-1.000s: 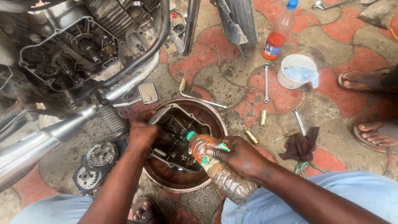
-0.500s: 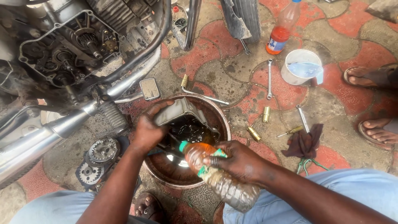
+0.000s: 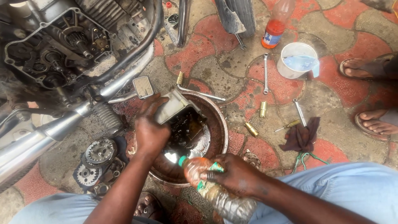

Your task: Cleaning and inspecting motorcycle engine components using a cleaning solution.

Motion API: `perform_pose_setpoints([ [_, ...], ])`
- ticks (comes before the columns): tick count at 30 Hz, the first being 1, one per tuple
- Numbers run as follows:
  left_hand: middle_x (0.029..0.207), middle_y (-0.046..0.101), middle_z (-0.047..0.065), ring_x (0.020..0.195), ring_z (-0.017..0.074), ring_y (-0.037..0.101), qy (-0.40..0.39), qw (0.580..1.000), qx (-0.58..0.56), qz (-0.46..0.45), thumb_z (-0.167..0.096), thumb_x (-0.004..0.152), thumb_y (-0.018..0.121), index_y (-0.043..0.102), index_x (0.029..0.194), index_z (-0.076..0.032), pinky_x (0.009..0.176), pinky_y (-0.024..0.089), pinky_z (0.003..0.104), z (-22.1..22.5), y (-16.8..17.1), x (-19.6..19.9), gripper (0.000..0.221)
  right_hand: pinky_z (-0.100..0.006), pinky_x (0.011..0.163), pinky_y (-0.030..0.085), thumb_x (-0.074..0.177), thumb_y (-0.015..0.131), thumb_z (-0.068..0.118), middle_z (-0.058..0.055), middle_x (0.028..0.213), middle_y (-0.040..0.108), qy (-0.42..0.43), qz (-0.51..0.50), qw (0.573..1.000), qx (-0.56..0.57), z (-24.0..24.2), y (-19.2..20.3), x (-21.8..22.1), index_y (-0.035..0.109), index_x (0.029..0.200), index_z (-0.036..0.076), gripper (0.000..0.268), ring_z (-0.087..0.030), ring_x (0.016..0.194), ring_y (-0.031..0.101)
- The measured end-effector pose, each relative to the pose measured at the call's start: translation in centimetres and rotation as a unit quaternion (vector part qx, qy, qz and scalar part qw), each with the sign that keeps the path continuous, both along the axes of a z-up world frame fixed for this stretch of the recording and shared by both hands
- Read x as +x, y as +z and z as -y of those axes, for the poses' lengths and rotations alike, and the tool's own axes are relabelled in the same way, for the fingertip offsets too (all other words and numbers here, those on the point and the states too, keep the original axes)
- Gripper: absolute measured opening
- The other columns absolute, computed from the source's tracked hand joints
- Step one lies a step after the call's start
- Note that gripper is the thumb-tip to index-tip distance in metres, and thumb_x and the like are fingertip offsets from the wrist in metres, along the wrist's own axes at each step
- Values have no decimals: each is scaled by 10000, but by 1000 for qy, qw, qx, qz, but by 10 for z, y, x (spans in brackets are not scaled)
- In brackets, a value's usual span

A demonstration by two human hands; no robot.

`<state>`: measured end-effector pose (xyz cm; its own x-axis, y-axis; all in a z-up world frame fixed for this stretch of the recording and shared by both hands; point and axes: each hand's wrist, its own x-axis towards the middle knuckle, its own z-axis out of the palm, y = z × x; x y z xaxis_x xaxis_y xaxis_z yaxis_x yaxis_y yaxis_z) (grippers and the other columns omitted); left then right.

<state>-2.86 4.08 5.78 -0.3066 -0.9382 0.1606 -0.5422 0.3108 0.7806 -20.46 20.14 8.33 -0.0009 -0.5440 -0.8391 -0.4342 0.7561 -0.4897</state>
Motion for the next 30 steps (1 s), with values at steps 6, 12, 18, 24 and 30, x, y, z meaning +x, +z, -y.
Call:
perform_pose_setpoints([
  [6, 1509, 541, 39, 1197, 242, 679, 46, 995, 93, -7, 191, 684, 546, 655, 1271, -108, 845, 638, 304, -7, 13, -5, 668, -410, 436, 470, 835, 718, 469, -123, 572, 588, -84, 19, 993, -78, -7, -32, -10, 589, 1410, 99, 696, -144, 334, 433],
  [12, 1225, 742, 128, 922, 260, 765, 155, 972, 176, 1, 140, 741, 568, 690, 1324, -139, 755, 585, 299, 10, -11, 11, 658, -358, 547, 561, 886, 741, 488, -72, 619, 644, -16, -4, 996, -90, -15, -24, -1, 549, 1407, 63, 699, -131, 378, 483],
  [18, 1100, 774, 178, 870, 260, 733, 276, 927, 227, -113, 62, 789, 606, 700, 1246, -64, 706, 564, 356, 12, -56, 32, 483, -403, 537, 562, 874, 714, 459, -117, 643, 706, -73, -6, 995, -71, -11, -55, -15, 535, 1417, 31, 714, -132, 365, 526],
  [24, 1047, 757, 220, 914, 299, 728, 267, 945, 185, 43, 11, 728, 706, 695, 1248, -104, 839, 550, 384, 1, -23, 28, 533, -550, 582, 527, 832, 749, 488, -313, 786, 706, -84, 20, 994, -67, -12, -48, -8, 653, 1358, 24, 708, -254, 524, 544],
  [30, 1032, 778, 214, 896, 295, 751, 268, 938, 217, -37, 23, 719, 674, 680, 1265, -90, 828, 570, 369, -3, -24, 23, 558, -370, 771, 627, 820, 761, 524, -178, 917, 781, -34, -10, 994, -108, -10, -60, -8, 651, 1299, 26, 700, -188, 678, 750],
])
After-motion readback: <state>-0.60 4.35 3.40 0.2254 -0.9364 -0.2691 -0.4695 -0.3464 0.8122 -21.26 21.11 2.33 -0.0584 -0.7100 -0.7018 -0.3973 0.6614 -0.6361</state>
